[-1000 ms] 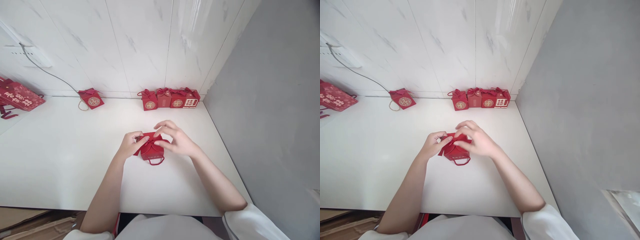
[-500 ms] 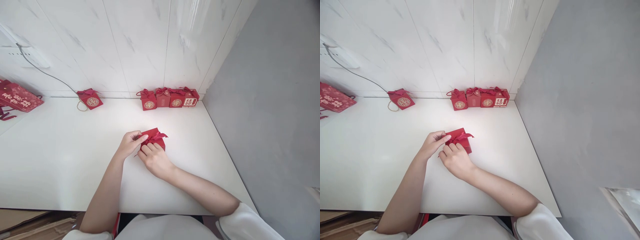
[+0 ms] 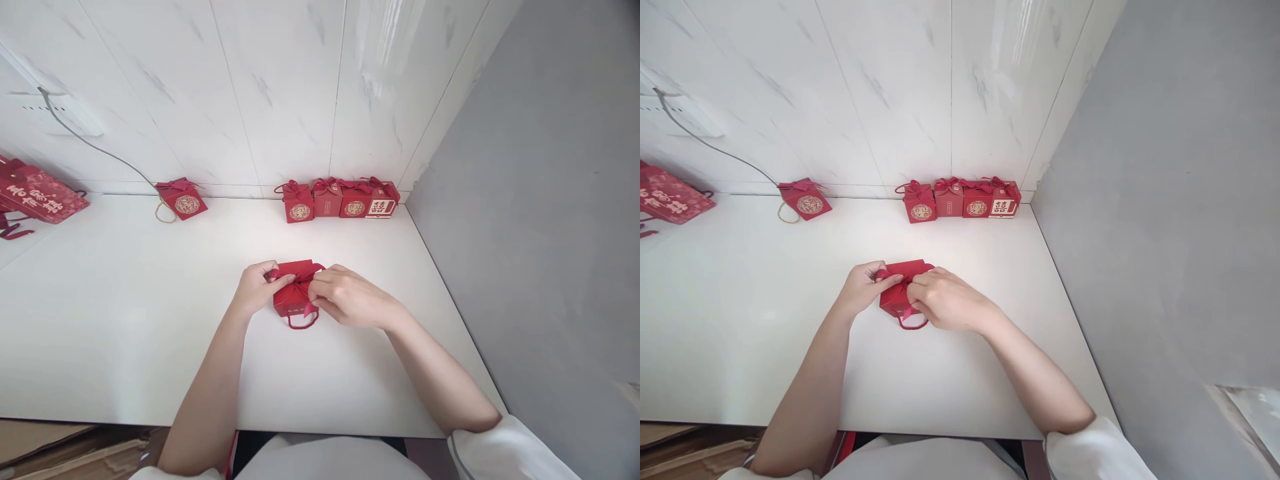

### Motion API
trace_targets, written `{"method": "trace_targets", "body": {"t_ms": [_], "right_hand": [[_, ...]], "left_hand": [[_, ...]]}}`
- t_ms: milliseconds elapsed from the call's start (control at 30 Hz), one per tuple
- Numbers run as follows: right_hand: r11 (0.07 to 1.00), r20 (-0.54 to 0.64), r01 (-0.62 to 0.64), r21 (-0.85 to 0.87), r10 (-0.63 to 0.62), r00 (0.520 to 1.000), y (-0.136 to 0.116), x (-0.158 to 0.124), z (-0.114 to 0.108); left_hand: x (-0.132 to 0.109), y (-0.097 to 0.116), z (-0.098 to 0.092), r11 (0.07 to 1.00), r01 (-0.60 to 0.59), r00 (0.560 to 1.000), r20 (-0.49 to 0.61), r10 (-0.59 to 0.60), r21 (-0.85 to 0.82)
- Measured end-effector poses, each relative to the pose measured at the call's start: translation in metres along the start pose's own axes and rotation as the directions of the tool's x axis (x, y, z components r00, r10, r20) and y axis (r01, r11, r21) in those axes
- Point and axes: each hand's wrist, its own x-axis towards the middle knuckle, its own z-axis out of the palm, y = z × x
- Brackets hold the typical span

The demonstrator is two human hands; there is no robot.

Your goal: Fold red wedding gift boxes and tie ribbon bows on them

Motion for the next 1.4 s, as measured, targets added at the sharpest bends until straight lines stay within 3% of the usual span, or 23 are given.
{"method": "trace_targets", "body": {"t_ms": [100,200,333,433,500,600,933,1200,1300,1400], "right_hand": [[0.997,0.071,-0.055,0.056,0.051,0.996,0.008,-0.007,-0.006],[0.966,0.129,-0.146,0.215,0.12,0.984,0.014,-0.011,-0.008],[0.904,-0.007,-0.223,0.364,0.242,0.97,0.024,-0.012,-0.013],[0.859,-0.08,-0.335,0.387,0.393,0.916,0.037,-0.012,-0.011],[0.805,-0.005,-0.435,0.403,0.478,0.879,0.047,-0.012,-0.006],[0.749,0.125,-0.491,0.444,0.491,0.862,0.058,-0.011,0.004],[0.765,0.174,-0.44,0.47,0.408,0.896,0.066,-0.011,0.01],[0.806,-0.22,-0.237,0.542,0.408,0.886,0.065,-0.002,0.017],[0.813,-0.294,-0.107,0.573,0.325,0.899,0.05,-0.001,0.012],[0.799,-0.252,-0.004,0.601,0.194,0.948,0.032,0.0,0.01]], "left_hand": [[0.0,-0.002,0.005,0.997,-0.026,0.999,-0.02,0.027,0.073],[0.0,-0.002,0.007,0.995,-0.047,0.998,-0.032,0.05,0.087],[-0.001,-0.001,0.006,0.997,-0.054,0.999,0.002,0.054,0.058],[-0.002,-0.001,0.004,0.999,-0.029,0.999,0.033,0.029,0.025],[-0.002,-0.001,0.003,1.0,-0.013,0.999,0.052,0.013,0.003],[-0.002,-0.002,0.002,1.0,-0.002,0.998,0.07,0.003,-0.016],[-0.001,-0.002,0.004,0.999,0.003,0.999,0.042,-0.002,-0.036],[0.0,-0.002,0.004,1.0,0.013,0.999,0.045,-0.011,-0.026],[-0.001,-0.001,0.003,0.999,0.008,0.998,0.058,-0.006,-0.034],[-0.001,-0.001,0.003,1.0,0.009,0.998,0.063,-0.008,-0.017]]}}
